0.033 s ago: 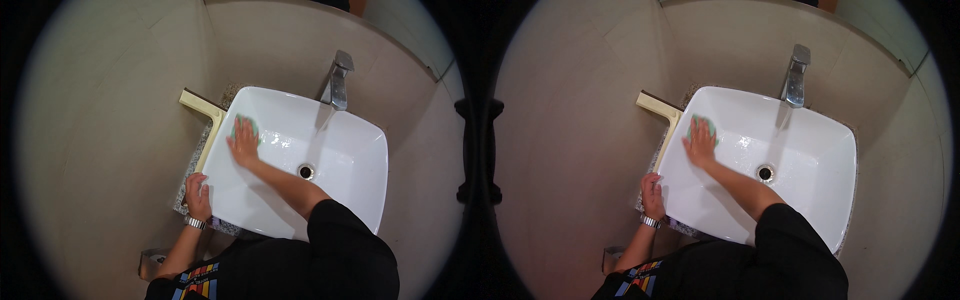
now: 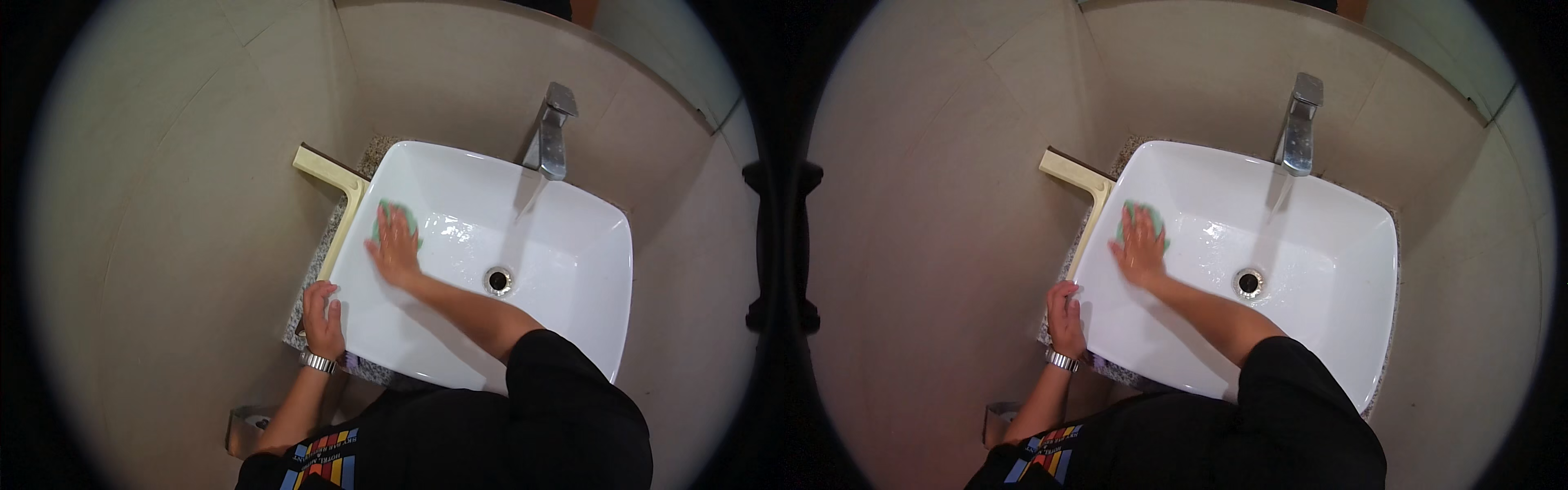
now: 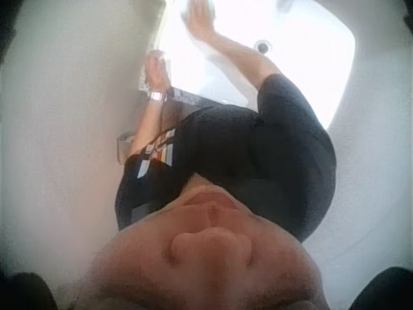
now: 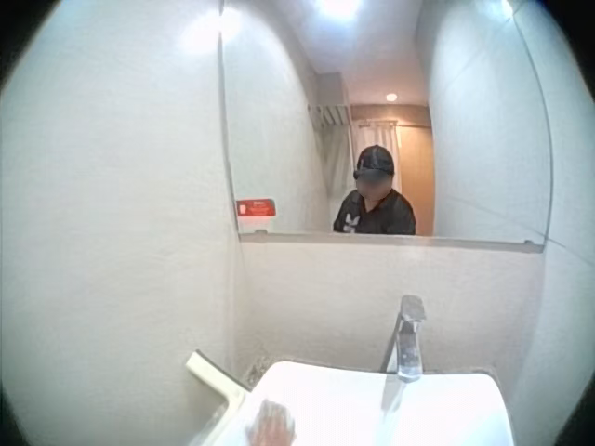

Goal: The person cleans a bathroom sink and toilet using a green cloth. They wipe the sink basin, faucet, and countertop, then rinse and wring the cloth. They proceed to wipe the toilet tank, lid, seat, and rim, then close the lid.

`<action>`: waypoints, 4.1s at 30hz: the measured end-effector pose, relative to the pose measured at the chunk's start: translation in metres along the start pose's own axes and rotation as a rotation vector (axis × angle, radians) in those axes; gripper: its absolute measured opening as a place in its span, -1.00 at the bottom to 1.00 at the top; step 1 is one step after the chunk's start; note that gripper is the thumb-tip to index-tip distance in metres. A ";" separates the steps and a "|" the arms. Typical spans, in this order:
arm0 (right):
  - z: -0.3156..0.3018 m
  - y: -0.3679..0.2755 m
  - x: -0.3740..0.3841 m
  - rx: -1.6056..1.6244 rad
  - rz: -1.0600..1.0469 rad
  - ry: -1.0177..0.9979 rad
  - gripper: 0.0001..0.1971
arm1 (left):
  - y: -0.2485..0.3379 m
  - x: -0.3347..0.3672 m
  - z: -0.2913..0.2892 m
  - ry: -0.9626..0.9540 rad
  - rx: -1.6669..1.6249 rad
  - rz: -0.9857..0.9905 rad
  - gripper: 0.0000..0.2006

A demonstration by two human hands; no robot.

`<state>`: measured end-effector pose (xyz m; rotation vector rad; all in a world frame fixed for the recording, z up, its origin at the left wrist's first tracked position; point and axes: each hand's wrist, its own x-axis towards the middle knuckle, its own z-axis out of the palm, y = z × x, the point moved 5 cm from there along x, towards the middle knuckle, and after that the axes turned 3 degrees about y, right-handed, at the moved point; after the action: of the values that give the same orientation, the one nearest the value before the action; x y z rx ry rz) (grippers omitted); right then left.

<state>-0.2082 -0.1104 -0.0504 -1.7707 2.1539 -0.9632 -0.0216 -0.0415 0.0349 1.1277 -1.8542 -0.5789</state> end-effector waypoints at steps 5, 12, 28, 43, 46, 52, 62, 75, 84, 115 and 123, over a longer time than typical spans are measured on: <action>-0.034 -0.003 -0.083 -0.021 -0.288 -0.393 -0.31 | -0.006 0.003 0.002 0.007 0.038 0.035 -0.78; -0.084 0.116 -0.019 -0.406 0.025 -0.145 -0.44 | -0.003 0.005 0.002 -0.006 0.045 0.079 -0.79; -0.199 0.119 -0.212 -0.395 0.127 -0.856 -0.37 | -0.017 0.001 0.006 0.058 -0.054 0.022 -0.79; -0.175 0.216 -0.026 -0.632 0.495 0.314 -0.17 | -0.012 0.004 0.005 0.004 -0.010 0.032 -0.82; -0.137 0.163 0.000 -0.511 0.276 0.216 -0.21 | -0.012 0.001 0.004 0.023 -0.012 0.023 -0.82; -0.067 0.105 0.032 -0.490 -0.063 -0.054 -0.39 | -0.007 0.006 0.005 -0.007 0.008 0.019 -0.82; -0.204 0.217 0.003 -0.761 0.494 0.228 -0.39 | -0.017 0.002 0.001 0.056 -0.029 -0.025 -0.84; -0.097 0.144 0.062 -0.556 0.212 0.349 -0.38 | -0.015 -0.001 0.004 0.039 -0.056 -0.039 -0.84; -0.049 0.051 -0.026 -0.240 -0.177 -0.297 -0.39 | -0.011 -0.001 0.001 0.107 0.016 -0.013 -0.87; -0.296 0.165 -0.002 1.414 0.421 0.551 -0.82 | 0.140 0.105 0.343 -0.719 -0.309 0.071 -0.31; -0.250 0.233 -0.047 1.029 0.963 0.318 -0.73 | 0.147 0.122 0.339 -0.701 -0.516 -0.001 -0.50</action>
<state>-0.5154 0.0405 -0.0070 -0.0910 1.7004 -1.6030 -0.4070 -0.0928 0.0204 0.6082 -2.0760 -1.4970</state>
